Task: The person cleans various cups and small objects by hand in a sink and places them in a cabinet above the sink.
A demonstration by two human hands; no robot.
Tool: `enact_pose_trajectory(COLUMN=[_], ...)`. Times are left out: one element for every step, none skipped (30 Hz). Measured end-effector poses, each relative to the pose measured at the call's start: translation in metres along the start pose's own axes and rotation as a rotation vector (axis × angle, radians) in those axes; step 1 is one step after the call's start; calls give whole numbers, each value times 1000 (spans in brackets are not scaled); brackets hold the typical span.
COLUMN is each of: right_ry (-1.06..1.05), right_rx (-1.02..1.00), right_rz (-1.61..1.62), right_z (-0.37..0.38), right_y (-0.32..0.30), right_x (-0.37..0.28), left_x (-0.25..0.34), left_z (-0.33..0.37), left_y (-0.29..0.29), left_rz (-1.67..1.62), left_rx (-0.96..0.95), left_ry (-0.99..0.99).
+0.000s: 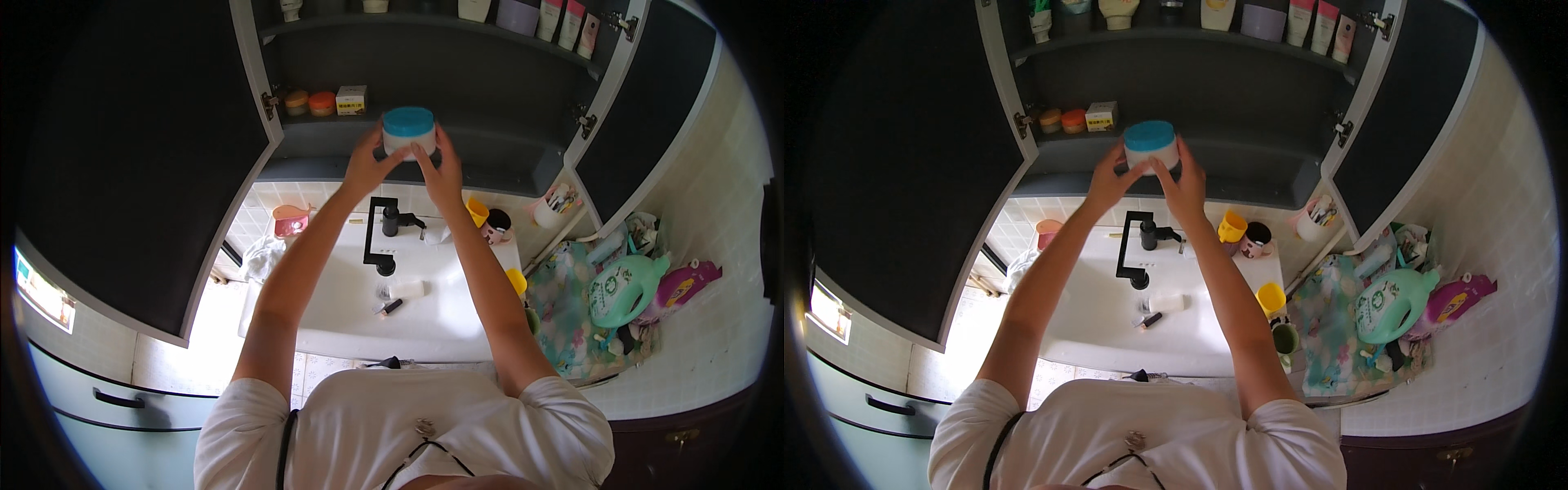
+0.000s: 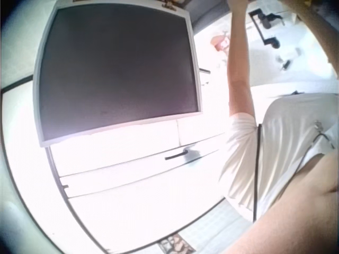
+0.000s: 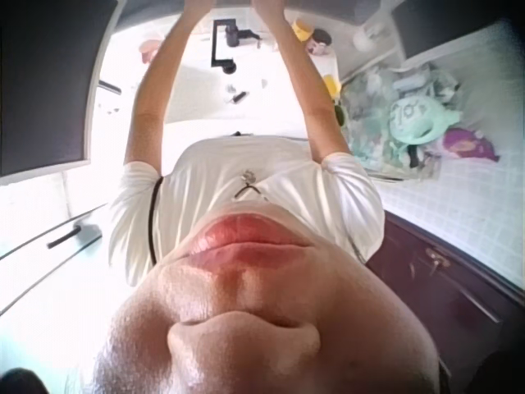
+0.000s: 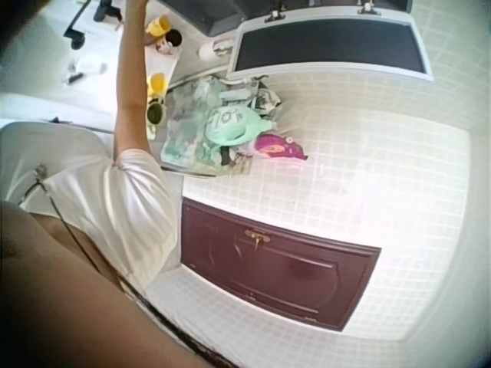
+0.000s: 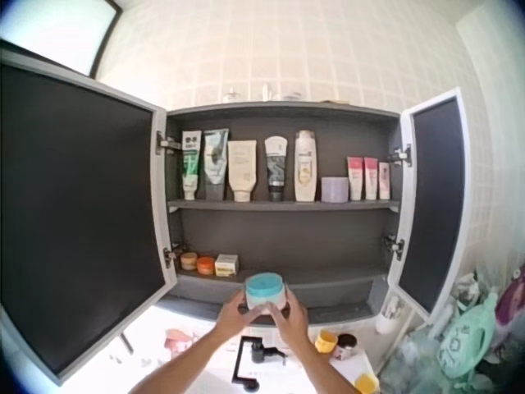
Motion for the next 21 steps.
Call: enact_pose_trajectory(right_ry=[-95,-197,-211,-239,-269,-319,-325,-284,-243,-246,-283,-320,-319,-350,-379,-379,-412,-445,-441,-444,-447], right_rx=[5,12,8,46,87,130,125,101,77,79,123,166,163,143,123,122,120,118,118,120,123], right_rz=[-216,-429,-430,-580,-725,-825,-822,-879,-936,-940,-964,-988,-987,-897,-808,-807,-813,-818,-821,-833,-845], right_z=[13,24,32,38,45,53,55,56,57,58,58,59,57,55,53,52,50,49,48,47,46], right_y=[4,10,16,17,18,18,22,25,27,26,24,22,24,26,29,31,33,36,37,37,38], right_x=[-5,-10,-12,-6,1,10,10,11,12,17,20,24,24,23,23,23,22,21,22,22,23], left_x=[-1,0,-3,1,4,7,5,0,-5,-3,1,3,2,1,-1,-6,-11,-15,-15,-14,-13], left_z=[11,25,33,42,50,56,57,56,55,54,51,48,46,43,41,39,36,34,32,30,28], left_y=[-3,-9,-12,-10,-10,-6,-8,-8,-8,-4,0,2,2,1,-1,-1,-1,0,3,5,6], left_rz=[-32,89,88,184,286,370,373,523,671,667,671,674,675,602,529,530,535,539,536,549,562], left_rx=[12,74,86,73,62,36,43,25,5,7,90,173,173,239,305,306,278,249,246,260,273], left_ry=[-12,117,125,125,128,119,118,56,-8,-4,15,33,30,39,47,46,140,235,233,228,224])
Point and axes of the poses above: each hand's wrist, its own z-axis towards the middle knuckle, its own y-axis out of the palm, x = y × z, the point moved 3 cm from there along z, towards the middle knuckle, and after that the axes turned 2 degrees about x, right-handed, at the moved point
